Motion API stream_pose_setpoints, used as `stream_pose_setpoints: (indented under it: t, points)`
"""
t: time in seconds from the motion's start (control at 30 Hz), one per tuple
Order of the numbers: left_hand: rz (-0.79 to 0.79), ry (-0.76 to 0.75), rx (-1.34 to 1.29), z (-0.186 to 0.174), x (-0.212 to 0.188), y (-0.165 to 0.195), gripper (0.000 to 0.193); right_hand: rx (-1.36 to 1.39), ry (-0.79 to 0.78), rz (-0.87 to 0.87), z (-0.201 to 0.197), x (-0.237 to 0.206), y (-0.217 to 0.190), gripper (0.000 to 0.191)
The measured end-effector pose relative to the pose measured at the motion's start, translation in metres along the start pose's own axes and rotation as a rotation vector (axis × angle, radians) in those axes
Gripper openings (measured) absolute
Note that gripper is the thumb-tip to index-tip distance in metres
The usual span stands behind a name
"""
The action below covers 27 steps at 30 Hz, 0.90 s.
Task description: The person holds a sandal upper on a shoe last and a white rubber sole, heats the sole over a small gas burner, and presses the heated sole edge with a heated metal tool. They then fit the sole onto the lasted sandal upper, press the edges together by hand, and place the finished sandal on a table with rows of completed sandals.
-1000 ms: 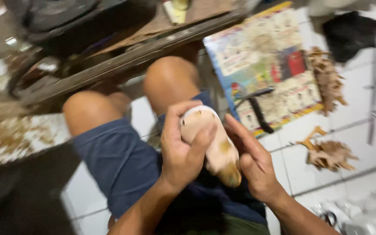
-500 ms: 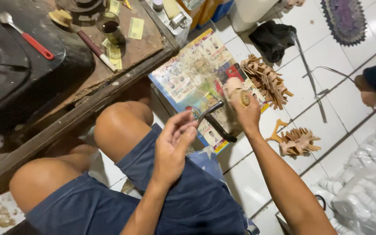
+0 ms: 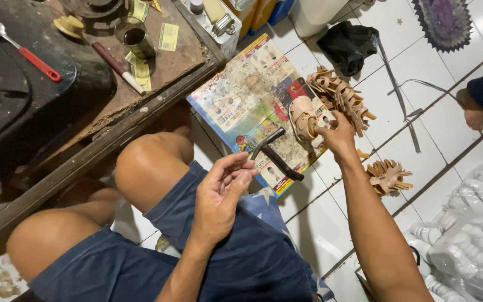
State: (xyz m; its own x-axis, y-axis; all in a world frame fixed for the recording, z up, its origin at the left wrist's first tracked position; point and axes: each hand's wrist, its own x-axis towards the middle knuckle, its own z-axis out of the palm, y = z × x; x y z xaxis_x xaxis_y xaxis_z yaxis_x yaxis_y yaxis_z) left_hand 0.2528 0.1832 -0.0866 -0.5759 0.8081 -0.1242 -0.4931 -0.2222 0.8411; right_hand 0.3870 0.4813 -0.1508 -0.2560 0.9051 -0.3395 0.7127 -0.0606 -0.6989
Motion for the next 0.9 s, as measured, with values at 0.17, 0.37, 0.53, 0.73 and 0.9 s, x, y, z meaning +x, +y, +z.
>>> stream_pose_setpoints:
  t: [0.17,0.37,0.53,0.73,0.9]
  points:
    - [-0.015,0.02,0.024,-0.001,0.001,-0.002,0.038,-0.288,-0.073,-0.142,0.019,0.002,0.007,0.063]
    - [-0.01,0.017,0.02,0.0,0.001,-0.009,0.036,1.644,-0.821,0.119,0.043,-0.03,-0.005,0.058]
    - [-0.044,0.061,0.137,0.002,0.002,-0.005,0.036,2.068,-0.841,0.119,0.048,-0.071,-0.056,0.056]
    - [0.145,0.127,0.237,0.019,0.007,0.022,0.046,1.782,-0.816,0.07,0.028,-0.122,-0.098,0.037]
    - [0.47,0.262,0.418,0.033,0.003,0.063,0.114,0.354,-0.258,-0.636,0.046,-0.213,-0.102,0.05]
